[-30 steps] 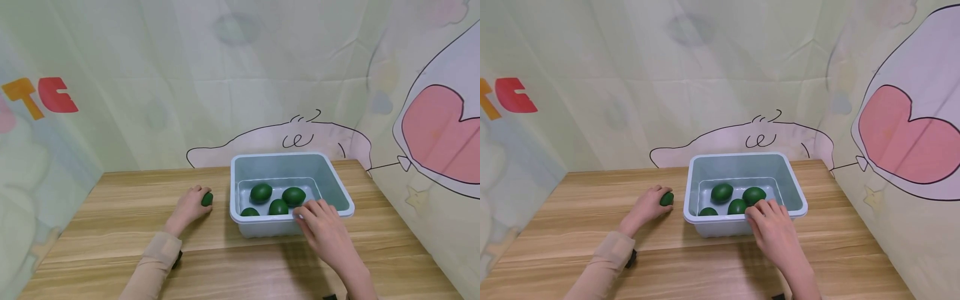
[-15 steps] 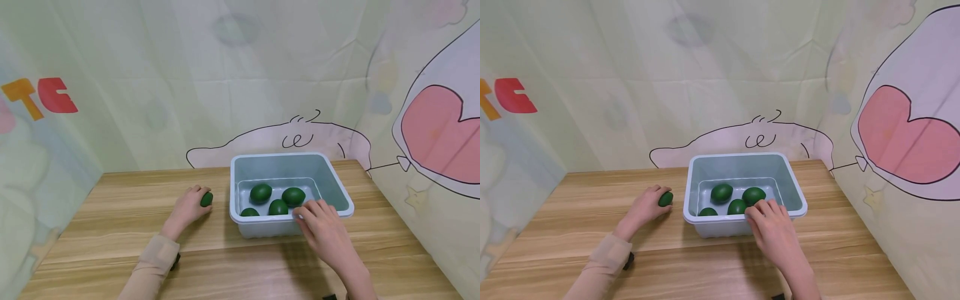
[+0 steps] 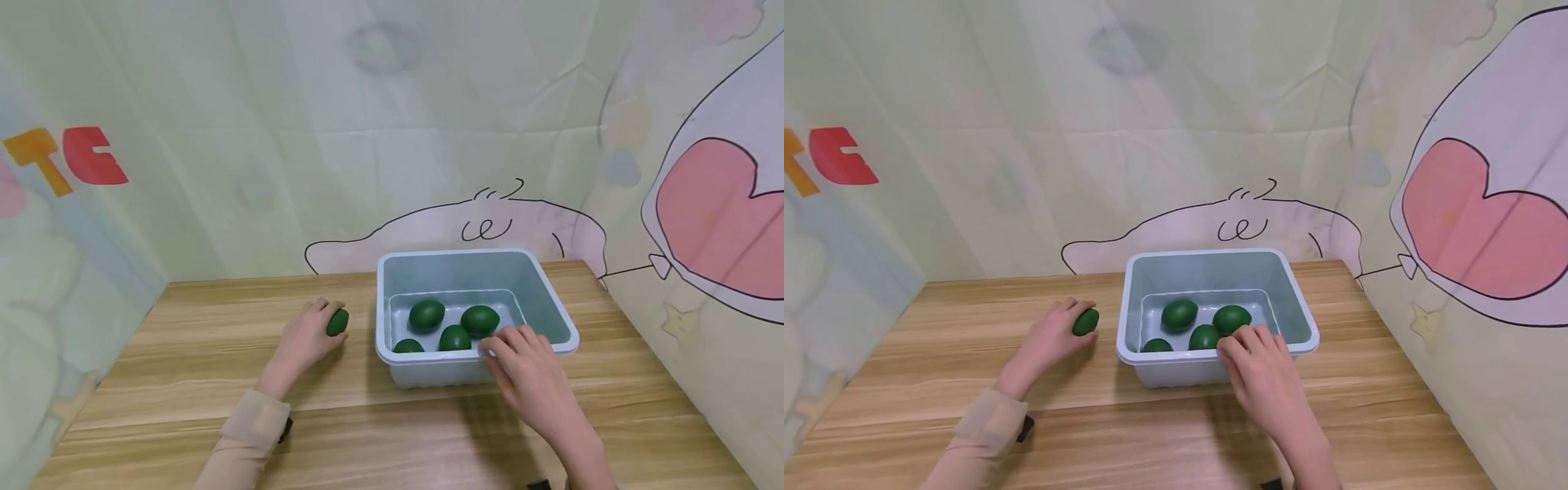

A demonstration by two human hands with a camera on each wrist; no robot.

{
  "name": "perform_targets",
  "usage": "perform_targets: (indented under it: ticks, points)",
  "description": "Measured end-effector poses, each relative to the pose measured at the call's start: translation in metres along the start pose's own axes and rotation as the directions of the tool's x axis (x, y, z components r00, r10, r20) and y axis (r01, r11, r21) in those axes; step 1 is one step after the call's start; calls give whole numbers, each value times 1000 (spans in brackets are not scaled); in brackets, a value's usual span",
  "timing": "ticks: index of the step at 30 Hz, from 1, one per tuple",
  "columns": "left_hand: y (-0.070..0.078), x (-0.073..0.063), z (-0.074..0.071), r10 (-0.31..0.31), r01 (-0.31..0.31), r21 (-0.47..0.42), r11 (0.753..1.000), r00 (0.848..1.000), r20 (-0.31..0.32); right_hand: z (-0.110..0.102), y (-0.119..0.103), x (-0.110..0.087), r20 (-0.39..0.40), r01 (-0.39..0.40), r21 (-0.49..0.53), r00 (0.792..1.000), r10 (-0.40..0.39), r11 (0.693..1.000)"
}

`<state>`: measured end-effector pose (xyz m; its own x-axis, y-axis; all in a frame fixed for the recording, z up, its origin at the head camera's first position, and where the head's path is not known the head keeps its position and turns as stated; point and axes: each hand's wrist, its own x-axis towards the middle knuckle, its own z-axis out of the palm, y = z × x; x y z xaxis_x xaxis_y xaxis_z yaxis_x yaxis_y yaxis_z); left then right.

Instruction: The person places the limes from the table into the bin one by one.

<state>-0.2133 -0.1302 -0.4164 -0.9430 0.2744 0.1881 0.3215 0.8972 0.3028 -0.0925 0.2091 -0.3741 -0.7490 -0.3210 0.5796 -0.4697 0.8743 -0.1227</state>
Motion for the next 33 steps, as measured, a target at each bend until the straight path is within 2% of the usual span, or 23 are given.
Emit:
perform_targets:
  ticks: [17, 33]
  points:
    - [17, -8, -17, 44, -43, 13, 999, 997, -59, -1, -1, 0, -4, 1, 0, 1000, -1, 1000]
    - [29, -8, -30, 95, -94, 19, 995, 989, -109, 0, 0, 0, -21, 13, 3, 1000, -13, 1000]
